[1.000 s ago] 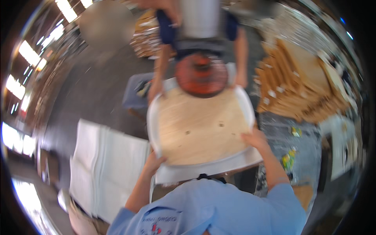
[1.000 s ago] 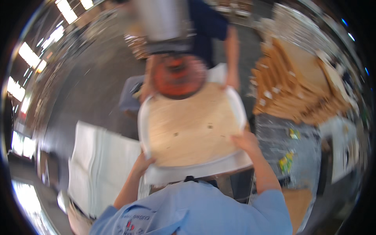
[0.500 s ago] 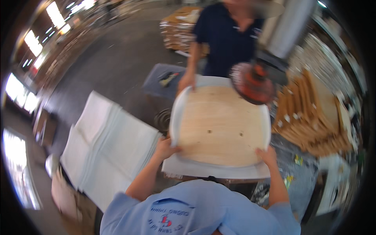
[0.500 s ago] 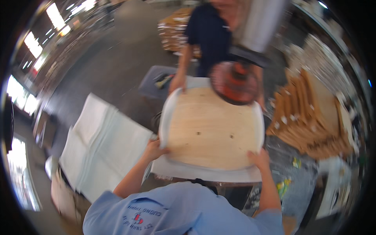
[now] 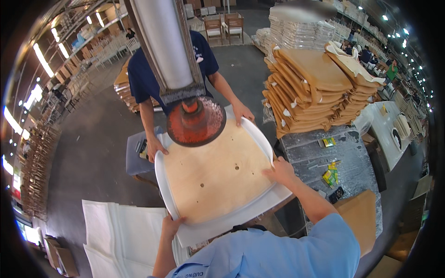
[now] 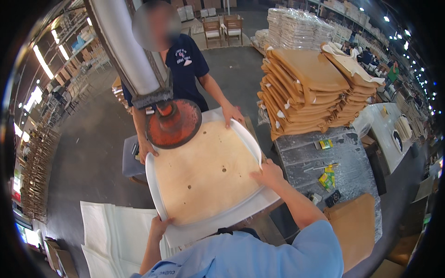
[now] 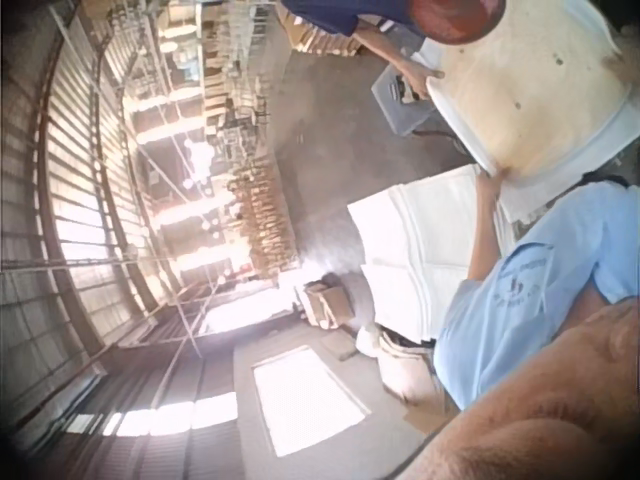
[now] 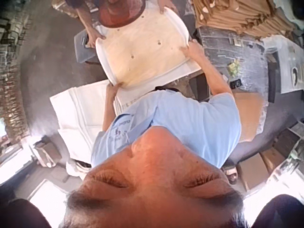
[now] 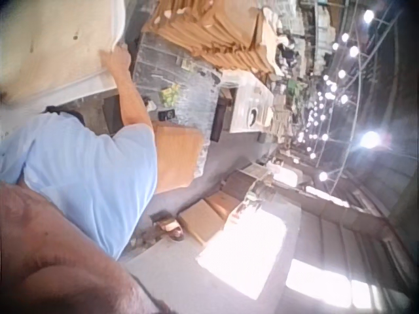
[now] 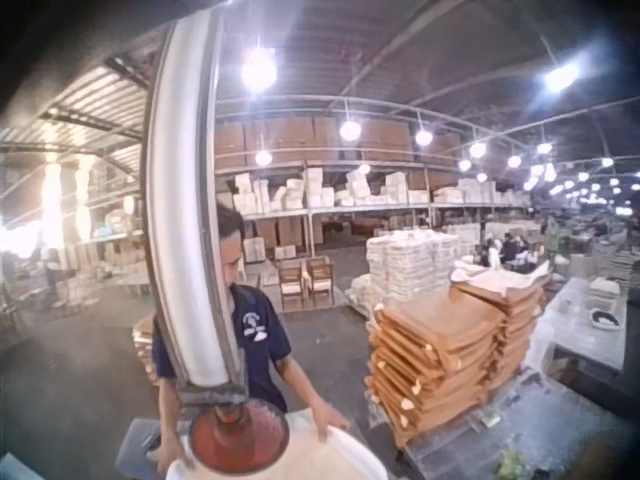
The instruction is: The person assembles a chair seat by placing a white foam layer and a brown fabric layer onto a wooden frame. They use a staple gun to secure the layers to the frame while a coworker assists by applying adhesive. The process is repeated for multiple units.
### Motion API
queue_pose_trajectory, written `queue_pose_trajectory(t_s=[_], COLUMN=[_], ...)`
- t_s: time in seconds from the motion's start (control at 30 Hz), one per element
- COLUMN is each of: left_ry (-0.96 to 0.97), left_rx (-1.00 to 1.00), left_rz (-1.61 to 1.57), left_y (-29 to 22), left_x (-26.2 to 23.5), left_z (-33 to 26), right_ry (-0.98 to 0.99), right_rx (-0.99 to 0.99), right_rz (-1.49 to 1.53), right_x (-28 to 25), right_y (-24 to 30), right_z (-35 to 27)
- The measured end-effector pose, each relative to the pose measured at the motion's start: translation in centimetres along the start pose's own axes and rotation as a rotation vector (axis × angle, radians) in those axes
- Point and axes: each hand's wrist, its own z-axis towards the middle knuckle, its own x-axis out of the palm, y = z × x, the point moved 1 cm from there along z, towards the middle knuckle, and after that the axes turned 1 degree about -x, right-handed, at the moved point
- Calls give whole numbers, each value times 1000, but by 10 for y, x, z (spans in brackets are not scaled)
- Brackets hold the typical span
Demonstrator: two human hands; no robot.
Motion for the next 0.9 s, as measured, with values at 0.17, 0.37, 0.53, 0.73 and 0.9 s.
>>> queue_pose_trajectory(t_s=[0.17, 0.37, 0.53, 0.73, 0.9], left_ry=[-32, -14, -49, -36, -24], left_rx=[11, -15, 31, 29, 7], left_rz=[-12, -21, -6, -10, 6], left_y=[2, 5, 9, 7, 14], left_x=[-2, 0, -4, -8, -16], left_z=[-2, 3, 10, 19, 22], right_ry=[-55, -3, 24, 12, 36], right_rx=[0, 23, 37, 1, -21], right_rz=[101, 135, 142, 94, 104], right_x=[8, 5, 6, 10, 10], right_y=[-4, -9, -5, -1, 6], right_z=[-4, 0, -1, -5, -3])
